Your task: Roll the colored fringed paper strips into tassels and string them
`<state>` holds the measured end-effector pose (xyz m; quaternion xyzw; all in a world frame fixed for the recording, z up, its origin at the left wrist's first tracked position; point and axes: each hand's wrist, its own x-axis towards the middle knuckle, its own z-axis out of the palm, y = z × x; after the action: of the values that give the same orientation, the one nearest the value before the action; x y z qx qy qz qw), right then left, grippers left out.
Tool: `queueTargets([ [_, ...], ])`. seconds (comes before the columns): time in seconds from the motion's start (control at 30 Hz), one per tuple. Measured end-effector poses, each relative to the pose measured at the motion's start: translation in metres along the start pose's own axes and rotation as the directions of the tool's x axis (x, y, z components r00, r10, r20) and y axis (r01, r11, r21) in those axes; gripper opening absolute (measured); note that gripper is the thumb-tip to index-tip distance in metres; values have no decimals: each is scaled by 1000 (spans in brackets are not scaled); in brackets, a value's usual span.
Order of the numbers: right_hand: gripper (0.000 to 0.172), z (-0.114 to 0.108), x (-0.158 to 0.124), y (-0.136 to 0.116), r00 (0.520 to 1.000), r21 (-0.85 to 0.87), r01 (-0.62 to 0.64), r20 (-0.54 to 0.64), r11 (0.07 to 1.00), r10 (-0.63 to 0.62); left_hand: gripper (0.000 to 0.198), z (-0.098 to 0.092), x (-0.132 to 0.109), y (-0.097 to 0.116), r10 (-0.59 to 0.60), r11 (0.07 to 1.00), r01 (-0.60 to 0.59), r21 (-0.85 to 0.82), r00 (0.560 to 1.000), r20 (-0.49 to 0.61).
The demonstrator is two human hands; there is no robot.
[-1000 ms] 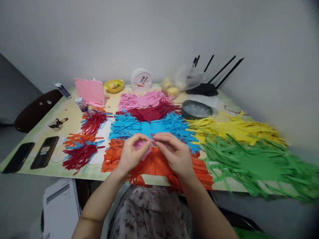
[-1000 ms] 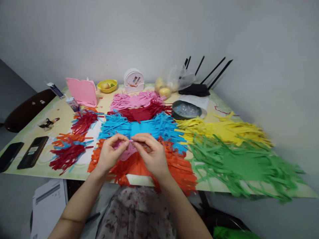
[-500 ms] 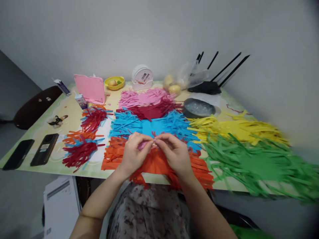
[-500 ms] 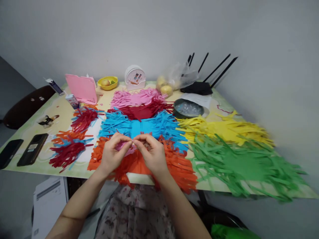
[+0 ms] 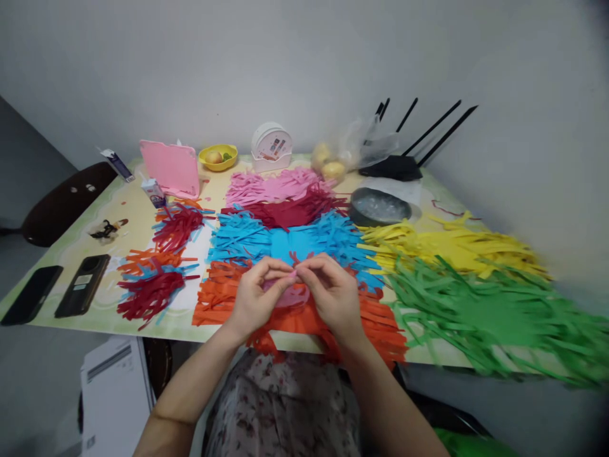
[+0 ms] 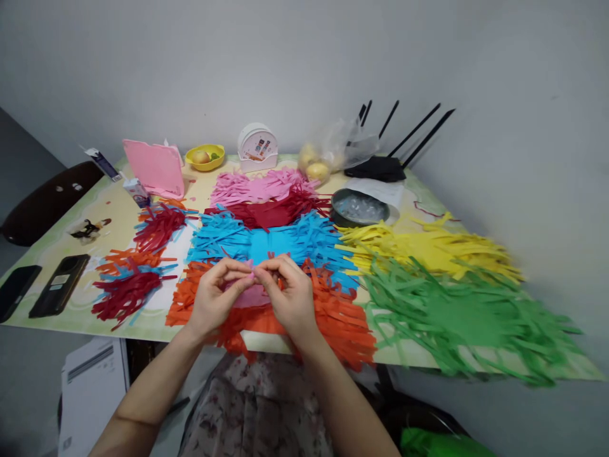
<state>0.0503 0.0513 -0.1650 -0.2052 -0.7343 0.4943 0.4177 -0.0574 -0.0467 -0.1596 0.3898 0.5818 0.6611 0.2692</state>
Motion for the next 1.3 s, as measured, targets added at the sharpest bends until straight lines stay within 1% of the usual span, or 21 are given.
queueTargets([
  [0.13, 16, -6, 5, 2, 993, 54, -32, 114, 998, 26, 16, -2, -2, -2, 29, 999, -27, 37, 999, -45],
  [0.23, 14, -12, 10, 1, 992, 101, -46, 126, 994, 34, 18, -3, -2, -1, 6, 1000, -6, 0, 1000, -18],
  [0.37, 13, -15, 10, -4, 995, 36, 35, 97, 999, -38, 24, -1, 2, 3, -24, 1000, 25, -14, 999, 40],
  [0.5, 14, -11, 7, -9, 993, -36, 105, 55, 994, -103, 20, -3, 5, 3, -20, 999, 21, 31, 1000, -10],
  [0.67, 12, -8, 9, -15, 981, -74, 169, -82, 983, -175, 21, -10, 6, -2, -82, 996, 82, 15, 996, -37],
  [0.8, 14, 2, 11, -17, 966, -78, 177, -178, 981, -188, 22, -8, 2, -5, -121, 992, 119, -33, 991, -51],
  [0.87, 14, 7, 11, -17, 968, -73, 174, -171, 982, -185, 22, -12, 0, -5, -113, 993, 112, -29, 992, -47],
  [0.9, 13, 8, 11, -18, 975, -74, 171, -132, 982, -180, 22, -20, 1, -4, -100, 995, 100, 0, 994, -42],
  [0.93, 11, 8, 10, -18, 982, -73, 166, -81, 983, -171, 23, -32, 2, -3, -77, 995, 80, 56, 996, -44],
  [0.97, 9, 7, 10, -17, 987, -73, 156, -24, 985, -158, 24, -50, 6, 0, -36, 989, 45, 142, 997, -65],
  [1.0, 9, 4, 9, -16, 989, -76, 145, 23, 987, -143, 25, -72, 11, 6, 17, 964, 12, 264, 994, -107],
  [1.03, 12, 0, 9, -15, 990, -83, 134, 56, 988, -129, 26, -99, 18, 13, 103, 907, -18, 420, 978, -180],
  [1.07, 15, -4, 8, -13, 990, -94, 126, 74, 988, -119, 28, -129, 27, 22, 227, 800, -20, 600, 935, -271],
  [1.1, 16, -7, 8, -11, 990, -109, 122, 82, 986, -114, 31, -159, 37, 32, 359, 628, 65, 776, 860, -362],
  [1.13, 15, -10, 8, -9, 990, -127, 122, 86, 984, -111, 32, -186, 50, 41, 474, 418, 210, 884, 779, -410],
  [1.17, 14, -11, 9, -7, 989, -143, 124, 95, 982, -111, 30, -210, 63, 48, 510, 349, 278, 895, 745, -430],
  [1.2, 14, -11, 10, -5, 988, -156, 127, 104, 980, -112, 30, -228, 78, 52, 512, 307, 303, 902, 746, -425],
  [1.23, 14, -11, 13, -4, 987, -169, 127, 115, 977, -109, 28, -240, 93, 52, 487, 262, 307, 915, 776, -400],
  [1.27, 15, -9, 16, -3, 987, -182, 127, 123, 975, -105, 26, -246, 108, 47, 446, 230, 296, 927, 815, -371],
  [1.3, 16, -8, 21, -2, 986, -196, 126, 132, 973, -101, 24, -247, 122, 38, 386, 195, 270, 943, 863, -327],
])
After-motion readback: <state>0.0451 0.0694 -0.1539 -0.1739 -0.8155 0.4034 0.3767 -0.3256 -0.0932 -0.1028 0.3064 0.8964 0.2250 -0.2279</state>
